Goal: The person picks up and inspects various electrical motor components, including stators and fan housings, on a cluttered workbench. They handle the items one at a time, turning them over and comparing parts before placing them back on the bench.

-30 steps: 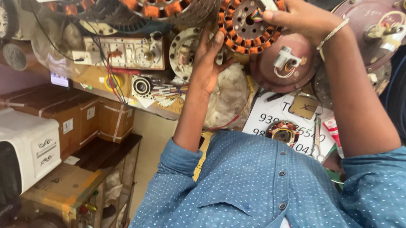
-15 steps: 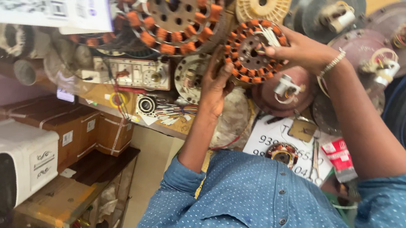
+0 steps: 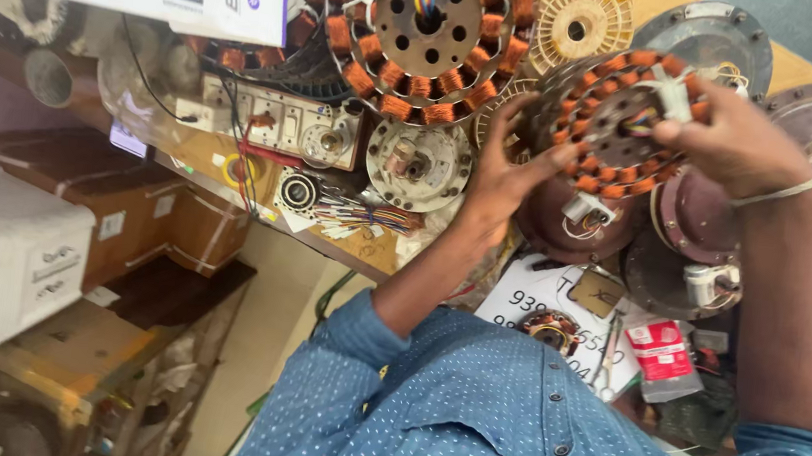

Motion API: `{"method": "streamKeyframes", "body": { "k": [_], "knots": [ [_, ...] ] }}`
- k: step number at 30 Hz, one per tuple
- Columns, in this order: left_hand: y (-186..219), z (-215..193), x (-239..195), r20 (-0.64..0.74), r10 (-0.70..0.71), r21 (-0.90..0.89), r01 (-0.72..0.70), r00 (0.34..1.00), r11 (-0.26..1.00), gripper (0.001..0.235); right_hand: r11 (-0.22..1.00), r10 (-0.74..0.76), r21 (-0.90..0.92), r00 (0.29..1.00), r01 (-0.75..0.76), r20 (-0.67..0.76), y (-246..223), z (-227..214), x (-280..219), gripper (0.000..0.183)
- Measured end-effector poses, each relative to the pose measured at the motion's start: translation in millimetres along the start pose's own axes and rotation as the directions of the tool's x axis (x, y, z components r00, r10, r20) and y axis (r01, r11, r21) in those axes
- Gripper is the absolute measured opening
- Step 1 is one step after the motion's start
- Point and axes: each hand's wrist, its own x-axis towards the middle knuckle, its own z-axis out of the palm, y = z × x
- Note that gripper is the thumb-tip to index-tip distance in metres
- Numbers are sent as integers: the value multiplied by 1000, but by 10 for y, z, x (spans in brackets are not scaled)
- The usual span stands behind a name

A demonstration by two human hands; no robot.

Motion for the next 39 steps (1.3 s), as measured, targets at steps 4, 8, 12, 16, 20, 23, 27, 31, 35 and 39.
{"method": "streamKeyframes", "body": {
  "k": [4,8,12,16,20,23,27,31,35,39],
  "knots": [
    [-58,331,396,-5,72,-206,-71,997,976,74,990,-101,-93,994,104,44,-272,-421,126,68],
    [-82,425,863,11,169,-239,-161,986,958,46,988,-115,-106,993,115,6,-300,-620,385,56],
    [-47,354,1085,-119,121,-109,-134,986,985,40,987,-54,150,998,50,23,-253,-613,743,57],
    [10,321,1120,-49,87,-241,-97,995,966,44,981,-34,193,997,20,69,-240,-539,943,63],
    [7,295,1141,-140,109,-112,-125,984,986,70,958,-116,279,980,67,164,-246,-470,1039,68],
    [-82,291,1148,-143,140,-106,-156,980,982,81,977,-68,209,988,39,136,-253,-480,1057,66],
    [-206,263,1114,-170,165,-78,-180,972,981,98,996,-24,90,992,12,125,-305,-480,1113,61],
    [-309,240,1067,-307,-3,31,13,952,999,112,998,-19,-64,993,27,120,-313,-482,1139,59],
    [-288,192,1079,-237,86,-23,-94,968,995,101,997,16,-75,995,-8,100,-173,-549,1168,50],
    [-228,263,1011,-168,166,-76,-181,972,980,91,978,-34,208,997,20,64,149,-643,1149,42]
  ]
}}
